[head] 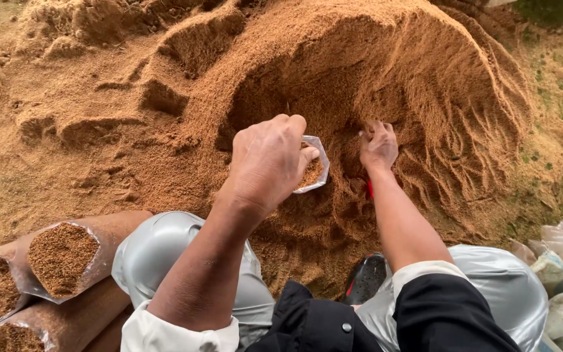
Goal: Filling plastic bags with substrate from a pile using a scoop and packing it down by hand
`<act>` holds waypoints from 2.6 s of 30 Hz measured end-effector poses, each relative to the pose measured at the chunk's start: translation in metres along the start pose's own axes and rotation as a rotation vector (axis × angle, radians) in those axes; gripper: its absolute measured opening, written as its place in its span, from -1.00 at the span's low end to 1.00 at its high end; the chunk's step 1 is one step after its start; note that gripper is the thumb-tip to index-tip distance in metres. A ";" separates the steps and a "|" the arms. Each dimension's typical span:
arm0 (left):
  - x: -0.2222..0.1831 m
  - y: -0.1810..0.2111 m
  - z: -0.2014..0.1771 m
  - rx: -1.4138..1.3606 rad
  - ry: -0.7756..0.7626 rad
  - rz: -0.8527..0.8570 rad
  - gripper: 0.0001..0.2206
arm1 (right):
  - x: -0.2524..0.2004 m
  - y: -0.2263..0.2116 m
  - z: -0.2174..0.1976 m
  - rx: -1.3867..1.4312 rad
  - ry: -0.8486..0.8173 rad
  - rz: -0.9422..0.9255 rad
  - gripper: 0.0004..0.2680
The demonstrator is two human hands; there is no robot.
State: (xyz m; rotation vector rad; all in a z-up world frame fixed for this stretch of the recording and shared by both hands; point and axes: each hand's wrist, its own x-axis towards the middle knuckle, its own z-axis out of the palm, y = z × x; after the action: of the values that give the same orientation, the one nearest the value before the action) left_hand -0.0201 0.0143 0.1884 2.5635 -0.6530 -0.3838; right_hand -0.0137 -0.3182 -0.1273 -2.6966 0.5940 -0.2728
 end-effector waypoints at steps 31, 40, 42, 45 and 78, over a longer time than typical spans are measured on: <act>0.013 0.000 0.021 -0.063 -0.087 0.108 -0.84 | -0.022 -0.099 -0.089 0.655 0.355 0.318 -0.71; 0.014 0.011 0.015 -0.083 -0.159 0.173 -0.85 | -0.119 0.060 0.000 0.188 0.295 1.351 -0.30; 0.015 0.011 0.017 -0.084 -0.149 0.159 -0.84 | -0.121 0.083 0.036 0.542 0.319 1.357 -0.28; 0.015 0.010 0.015 -0.059 -0.139 0.151 -0.83 | -0.114 0.091 0.046 0.678 0.313 1.361 -0.32; 0.022 -0.029 0.023 -0.004 -0.145 0.020 -0.77 | -0.032 0.049 0.073 0.600 0.311 0.821 -0.49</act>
State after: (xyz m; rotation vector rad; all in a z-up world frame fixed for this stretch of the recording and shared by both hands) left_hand 0.0013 0.0173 0.1512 2.5403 -0.7271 -0.5680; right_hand -0.0417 -0.3231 -0.2163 -1.6773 1.3802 -0.5321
